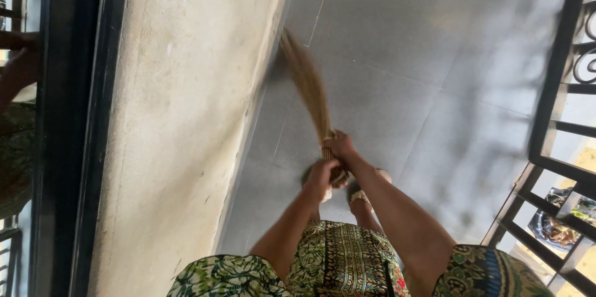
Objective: Sweeping a tiled balcony floor using a traditional hand broom and then tightening the broom bundle.
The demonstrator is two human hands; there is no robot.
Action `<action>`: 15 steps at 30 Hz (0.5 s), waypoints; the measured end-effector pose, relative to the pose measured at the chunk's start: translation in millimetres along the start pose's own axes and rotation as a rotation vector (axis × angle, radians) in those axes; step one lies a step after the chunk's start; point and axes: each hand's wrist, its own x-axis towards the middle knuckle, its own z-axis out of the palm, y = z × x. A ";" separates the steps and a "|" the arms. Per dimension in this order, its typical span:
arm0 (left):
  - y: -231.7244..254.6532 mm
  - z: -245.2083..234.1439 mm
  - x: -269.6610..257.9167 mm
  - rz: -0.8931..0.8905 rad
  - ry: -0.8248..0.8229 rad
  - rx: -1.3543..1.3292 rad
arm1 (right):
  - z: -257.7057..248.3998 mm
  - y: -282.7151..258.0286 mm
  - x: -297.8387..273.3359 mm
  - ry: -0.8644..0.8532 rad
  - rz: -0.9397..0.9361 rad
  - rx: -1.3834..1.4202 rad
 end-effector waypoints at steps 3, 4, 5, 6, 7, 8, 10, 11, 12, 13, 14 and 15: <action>10.7 -26.1 47.7 -0.136 -0.058 0.137 | -6.3 -37.6 -7.3 0.085 0.191 0.181; 10.9 -36.6 65.3 -0.154 -0.183 0.127 | -9.7 -50.2 -9.4 0.175 0.141 0.234; 12.0 -39.5 60.4 -0.156 -0.177 0.121 | -8.4 -57.7 -17.2 0.168 0.144 0.229; 13.8 -41.9 54.5 -0.047 -0.217 0.092 | -7.4 -66.1 -25.9 0.203 0.037 0.239; 20.2 -43.4 51.9 0.069 -0.261 0.068 | -8.7 -78.3 -31.8 0.243 -0.079 0.250; 13.6 -39.0 28.7 0.074 -0.259 0.066 | -2.4 -71.4 -44.9 0.241 -0.083 0.247; 0.8 -24.4 -14.3 0.109 -0.128 0.128 | 3.6 -57.2 -70.2 0.181 -0.040 0.130; -25.8 -21.1 -36.6 0.113 -0.129 0.129 | 14.1 -42.4 -79.6 0.182 -0.043 0.129; -53.0 -17.6 -58.2 0.113 -0.021 0.048 | 24.2 -27.0 -88.6 0.034 0.040 0.109; -81.4 -14.5 -81.1 0.111 0.090 -0.032 | 35.4 -10.6 -98.4 -0.117 0.126 0.089; -62.0 -1.4 -97.0 0.113 0.093 -0.032 | 47.6 33.1 -78.6 -0.120 0.124 0.089; -43.4 12.0 -111.7 -0.050 0.204 -0.110 | 59.2 77.7 -58.1 -0.220 -0.036 -0.120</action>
